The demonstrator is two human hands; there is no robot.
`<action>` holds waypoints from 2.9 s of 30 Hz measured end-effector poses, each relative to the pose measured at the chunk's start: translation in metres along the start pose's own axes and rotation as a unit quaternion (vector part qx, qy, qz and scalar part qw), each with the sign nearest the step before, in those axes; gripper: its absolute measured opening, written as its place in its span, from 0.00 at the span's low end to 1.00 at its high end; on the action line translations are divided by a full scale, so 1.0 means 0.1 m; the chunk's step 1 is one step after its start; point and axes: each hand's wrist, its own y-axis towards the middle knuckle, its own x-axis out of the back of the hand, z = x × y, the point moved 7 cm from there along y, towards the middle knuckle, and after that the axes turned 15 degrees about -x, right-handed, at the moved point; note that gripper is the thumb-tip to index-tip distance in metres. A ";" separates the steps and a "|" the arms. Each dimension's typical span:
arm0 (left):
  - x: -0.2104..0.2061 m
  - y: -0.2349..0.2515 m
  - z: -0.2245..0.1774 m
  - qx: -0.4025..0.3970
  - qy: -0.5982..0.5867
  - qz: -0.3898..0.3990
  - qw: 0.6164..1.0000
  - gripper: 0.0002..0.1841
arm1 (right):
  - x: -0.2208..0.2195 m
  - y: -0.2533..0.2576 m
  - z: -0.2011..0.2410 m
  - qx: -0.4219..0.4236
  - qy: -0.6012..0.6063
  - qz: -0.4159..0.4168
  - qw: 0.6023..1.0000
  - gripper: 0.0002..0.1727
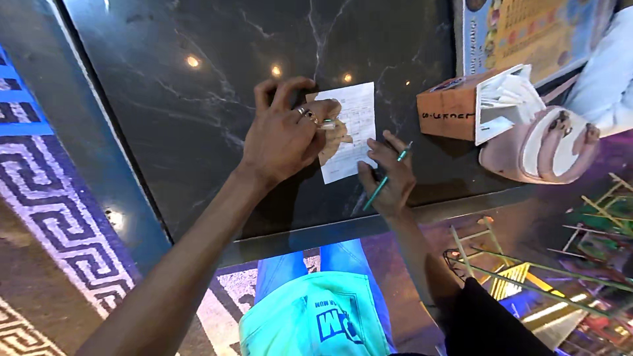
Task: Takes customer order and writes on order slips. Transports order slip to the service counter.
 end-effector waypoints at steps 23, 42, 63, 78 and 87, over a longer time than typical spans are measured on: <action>0.25 -0.27 -0.18 0.074 -0.020 -0.153 0.985 0.21 | -0.07 0.02 0.00 -0.037 -0.053 0.049 0.997 0.12; -0.04 -0.39 -0.32 0.096 0.142 -0.026 0.985 0.31 | 0.11 -0.15 0.06 -0.060 0.131 -0.019 0.989 0.22; -0.05 -0.38 -0.31 0.103 0.136 -0.020 0.985 0.30 | -0.26 -0.12 0.28 -0.052 0.166 0.026 0.984 0.10; -0.03 -0.37 -0.33 0.114 0.117 -0.008 0.986 0.32 | 0.19 -0.19 -0.13 -0.175 0.323 -0.139 0.919 0.08; -0.05 -0.39 -0.32 0.099 0.120 -0.009 0.988 0.33 | 0.20 0.06 -0.14 0.069 -0.010 0.047 0.996 0.14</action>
